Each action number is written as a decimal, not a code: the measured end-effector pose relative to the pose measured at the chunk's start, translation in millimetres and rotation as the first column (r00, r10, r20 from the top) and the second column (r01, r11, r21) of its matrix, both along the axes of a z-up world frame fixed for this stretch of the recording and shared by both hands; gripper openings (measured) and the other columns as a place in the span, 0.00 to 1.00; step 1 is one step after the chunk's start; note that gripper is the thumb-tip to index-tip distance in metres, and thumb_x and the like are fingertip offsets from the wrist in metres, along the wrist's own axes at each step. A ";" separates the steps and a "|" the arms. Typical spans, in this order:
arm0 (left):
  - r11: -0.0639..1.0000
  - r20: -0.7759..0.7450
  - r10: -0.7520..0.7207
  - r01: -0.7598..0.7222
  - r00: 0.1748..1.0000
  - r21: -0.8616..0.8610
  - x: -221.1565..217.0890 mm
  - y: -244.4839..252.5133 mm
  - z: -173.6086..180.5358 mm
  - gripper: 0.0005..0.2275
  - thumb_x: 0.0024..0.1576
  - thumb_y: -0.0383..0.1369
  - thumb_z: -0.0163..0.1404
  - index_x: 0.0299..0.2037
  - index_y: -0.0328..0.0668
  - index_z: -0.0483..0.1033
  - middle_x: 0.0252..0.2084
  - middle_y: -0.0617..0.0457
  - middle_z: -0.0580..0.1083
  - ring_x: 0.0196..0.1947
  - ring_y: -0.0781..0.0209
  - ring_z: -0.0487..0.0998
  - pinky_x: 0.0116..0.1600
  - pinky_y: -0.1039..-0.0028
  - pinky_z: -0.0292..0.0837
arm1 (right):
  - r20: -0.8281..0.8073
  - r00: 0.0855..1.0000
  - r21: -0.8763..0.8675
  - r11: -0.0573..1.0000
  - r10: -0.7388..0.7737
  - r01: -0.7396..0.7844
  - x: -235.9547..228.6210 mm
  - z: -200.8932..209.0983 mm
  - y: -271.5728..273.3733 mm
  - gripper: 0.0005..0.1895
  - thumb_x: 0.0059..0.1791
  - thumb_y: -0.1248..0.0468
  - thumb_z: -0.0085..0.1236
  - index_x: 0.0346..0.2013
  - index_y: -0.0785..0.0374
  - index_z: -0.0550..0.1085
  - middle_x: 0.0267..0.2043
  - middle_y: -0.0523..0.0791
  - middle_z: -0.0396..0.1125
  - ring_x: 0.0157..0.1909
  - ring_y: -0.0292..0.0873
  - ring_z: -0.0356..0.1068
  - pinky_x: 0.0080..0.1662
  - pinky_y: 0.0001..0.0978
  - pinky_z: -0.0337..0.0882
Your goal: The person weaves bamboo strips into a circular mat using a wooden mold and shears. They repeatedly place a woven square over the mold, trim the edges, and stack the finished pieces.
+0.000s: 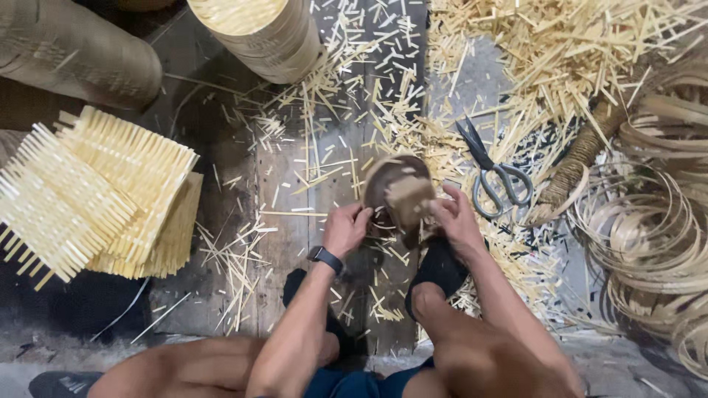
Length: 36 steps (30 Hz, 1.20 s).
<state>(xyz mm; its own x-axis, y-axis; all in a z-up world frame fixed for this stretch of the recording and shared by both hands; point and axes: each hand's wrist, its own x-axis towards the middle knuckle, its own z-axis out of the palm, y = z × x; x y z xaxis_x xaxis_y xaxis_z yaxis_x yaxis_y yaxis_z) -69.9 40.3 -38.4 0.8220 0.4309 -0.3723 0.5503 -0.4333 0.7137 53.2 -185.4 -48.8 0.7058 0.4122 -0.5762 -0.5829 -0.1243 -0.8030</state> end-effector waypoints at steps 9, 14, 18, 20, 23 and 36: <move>0.992 0.444 0.116 -0.082 0.889 -0.095 61.4 -23.5 51.3 0.21 0.65 0.47 0.48 0.55 0.35 0.78 0.42 0.37 0.80 0.41 0.45 0.83 0.45 0.64 0.77 | -0.049 0.986 0.079 0.984 -0.158 0.161 -2.1 16.8 38.5 0.35 0.42 0.63 0.69 0.58 0.68 0.62 0.51 0.50 0.65 0.49 0.42 0.69 0.49 0.33 0.74; 0.977 0.258 0.199 -0.171 0.945 -0.130 57.4 2.7 0.1 0.24 0.66 0.52 0.41 0.43 0.37 0.81 0.32 0.39 0.80 0.30 0.50 0.81 0.36 0.63 0.75 | -0.225 0.973 0.285 0.958 0.054 0.012 17.3 33.1 21.6 0.31 0.43 0.54 0.65 0.53 0.70 0.68 0.43 0.54 0.65 0.41 0.51 0.69 0.43 0.42 0.73; 0.979 -0.046 0.202 -0.202 0.978 0.015 53.3 50.9 -43.5 0.31 0.65 0.57 0.35 0.31 0.35 0.80 0.23 0.37 0.75 0.25 0.45 0.74 0.33 0.54 0.69 | -0.294 0.952 0.300 0.937 -0.088 0.180 28.6 46.8 -7.0 0.36 0.36 0.49 0.66 0.53 0.61 0.66 0.44 0.45 0.68 0.48 0.46 0.71 0.52 0.45 0.74; 0.974 -0.036 0.226 -0.224 0.974 0.039 53.6 69.3 -53.5 0.30 0.66 0.56 0.37 0.33 0.34 0.80 0.29 0.36 0.76 0.31 0.45 0.76 0.41 0.55 0.70 | -0.236 0.961 0.321 0.921 -0.146 0.219 31.0 50.5 -19.8 0.35 0.39 0.49 0.64 0.55 0.62 0.67 0.46 0.44 0.68 0.51 0.45 0.70 0.56 0.44 0.72; 0.943 0.196 0.284 -0.310 0.939 0.119 54.5 71.8 -48.0 0.25 0.65 0.53 0.43 0.46 0.34 0.79 0.41 0.36 0.77 0.43 0.42 0.76 0.50 0.55 0.70 | -0.245 0.948 0.349 0.894 -0.202 0.281 32.3 49.4 -32.9 0.30 0.43 0.50 0.62 0.53 0.63 0.69 0.47 0.45 0.68 0.51 0.45 0.70 0.58 0.43 0.70; 0.741 0.386 -0.551 0.222 0.740 0.634 34.7 21.0 -20.6 0.16 0.55 0.22 0.53 0.54 0.33 0.75 0.60 0.42 0.74 0.65 0.46 0.71 0.66 0.58 0.68 | -0.201 0.961 0.282 0.929 -0.188 0.240 7.3 9.5 -49.5 0.24 0.44 0.56 0.59 0.52 0.62 0.70 0.47 0.45 0.69 0.50 0.44 0.71 0.54 0.40 0.70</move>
<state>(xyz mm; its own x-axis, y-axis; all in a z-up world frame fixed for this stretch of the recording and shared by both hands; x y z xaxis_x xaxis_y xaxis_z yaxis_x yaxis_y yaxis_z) -35.2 61.3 -59.0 0.9401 0.0090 0.3407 -0.1423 -0.8981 0.4162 60.5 -234.9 -39.3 0.7007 0.4346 -0.5659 -0.6976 0.2507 -0.6712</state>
